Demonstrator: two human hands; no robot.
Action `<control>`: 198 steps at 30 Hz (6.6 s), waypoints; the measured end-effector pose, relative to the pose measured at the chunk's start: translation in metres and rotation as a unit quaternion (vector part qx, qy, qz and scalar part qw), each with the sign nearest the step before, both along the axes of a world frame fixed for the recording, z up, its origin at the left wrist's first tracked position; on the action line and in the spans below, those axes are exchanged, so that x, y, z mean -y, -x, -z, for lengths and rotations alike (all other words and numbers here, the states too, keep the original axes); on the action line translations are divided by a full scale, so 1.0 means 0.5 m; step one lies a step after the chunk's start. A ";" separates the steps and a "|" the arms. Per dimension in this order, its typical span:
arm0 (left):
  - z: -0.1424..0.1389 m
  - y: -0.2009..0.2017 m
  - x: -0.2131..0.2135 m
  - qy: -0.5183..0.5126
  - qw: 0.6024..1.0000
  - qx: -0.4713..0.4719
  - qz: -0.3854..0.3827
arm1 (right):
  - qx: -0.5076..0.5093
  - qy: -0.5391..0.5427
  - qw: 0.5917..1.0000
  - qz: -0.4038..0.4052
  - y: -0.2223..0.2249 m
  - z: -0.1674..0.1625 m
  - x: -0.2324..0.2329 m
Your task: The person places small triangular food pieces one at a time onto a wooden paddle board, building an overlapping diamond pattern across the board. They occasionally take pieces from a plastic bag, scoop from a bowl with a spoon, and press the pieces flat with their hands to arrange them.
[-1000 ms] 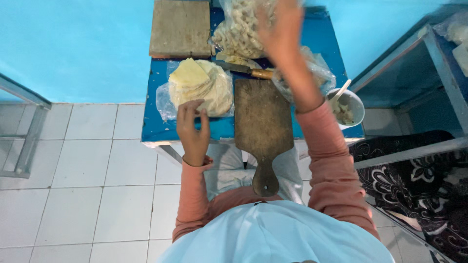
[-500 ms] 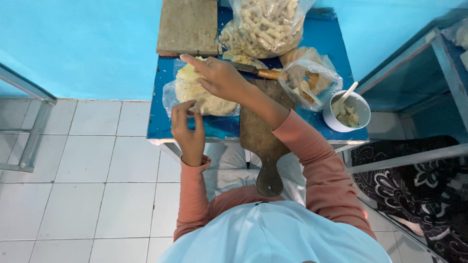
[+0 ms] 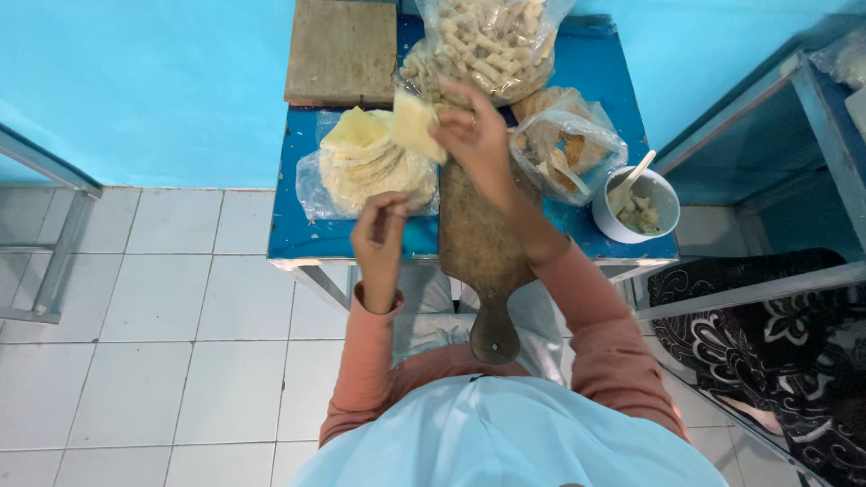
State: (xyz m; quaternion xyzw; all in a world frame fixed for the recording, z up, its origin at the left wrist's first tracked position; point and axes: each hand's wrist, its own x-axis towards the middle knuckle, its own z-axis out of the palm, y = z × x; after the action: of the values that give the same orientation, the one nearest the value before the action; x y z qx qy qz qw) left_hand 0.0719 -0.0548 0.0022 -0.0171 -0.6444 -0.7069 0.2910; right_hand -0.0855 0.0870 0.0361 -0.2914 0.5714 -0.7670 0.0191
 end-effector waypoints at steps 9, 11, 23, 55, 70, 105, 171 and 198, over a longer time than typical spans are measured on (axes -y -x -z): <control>0.035 0.013 -0.121 -0.152 0.969 -0.016 0.192 | -0.094 -0.155 0.968 0.176 -0.251 0.037 -0.132; 0.051 0.005 -0.129 -0.119 0.975 0.005 0.190 | 0.059 -0.036 0.993 0.096 -0.249 0.049 -0.155; 0.086 0.012 -0.076 -0.151 0.971 0.079 0.166 | -0.002 -0.009 0.964 0.265 -0.128 0.118 -0.204; 0.067 -0.014 -0.108 -0.089 0.975 0.045 0.196 | 0.051 -0.041 0.991 0.118 -0.261 0.118 -0.152; -0.011 -0.043 -0.109 0.079 0.991 0.048 0.099 | 0.138 0.022 0.985 0.105 -0.296 0.123 -0.161; 0.049 -0.035 -0.059 -0.175 0.954 0.098 0.222 | 0.317 0.225 0.921 0.034 -0.233 0.192 -0.244; 0.082 -0.051 -0.110 -0.096 0.962 0.109 0.230 | 0.223 0.090 0.966 0.092 -0.312 0.158 -0.190; 0.044 -0.049 -0.056 -0.179 0.966 0.115 0.148 | -0.267 -0.360 0.870 0.204 -0.221 0.061 -0.211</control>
State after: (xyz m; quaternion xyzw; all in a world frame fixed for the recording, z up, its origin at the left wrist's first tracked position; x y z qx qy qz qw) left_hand 0.0966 -0.0268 -0.0199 0.0217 -0.5272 -0.8429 0.1057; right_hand 0.0251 0.1927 0.0053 -0.3350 0.8377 -0.3882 -0.1878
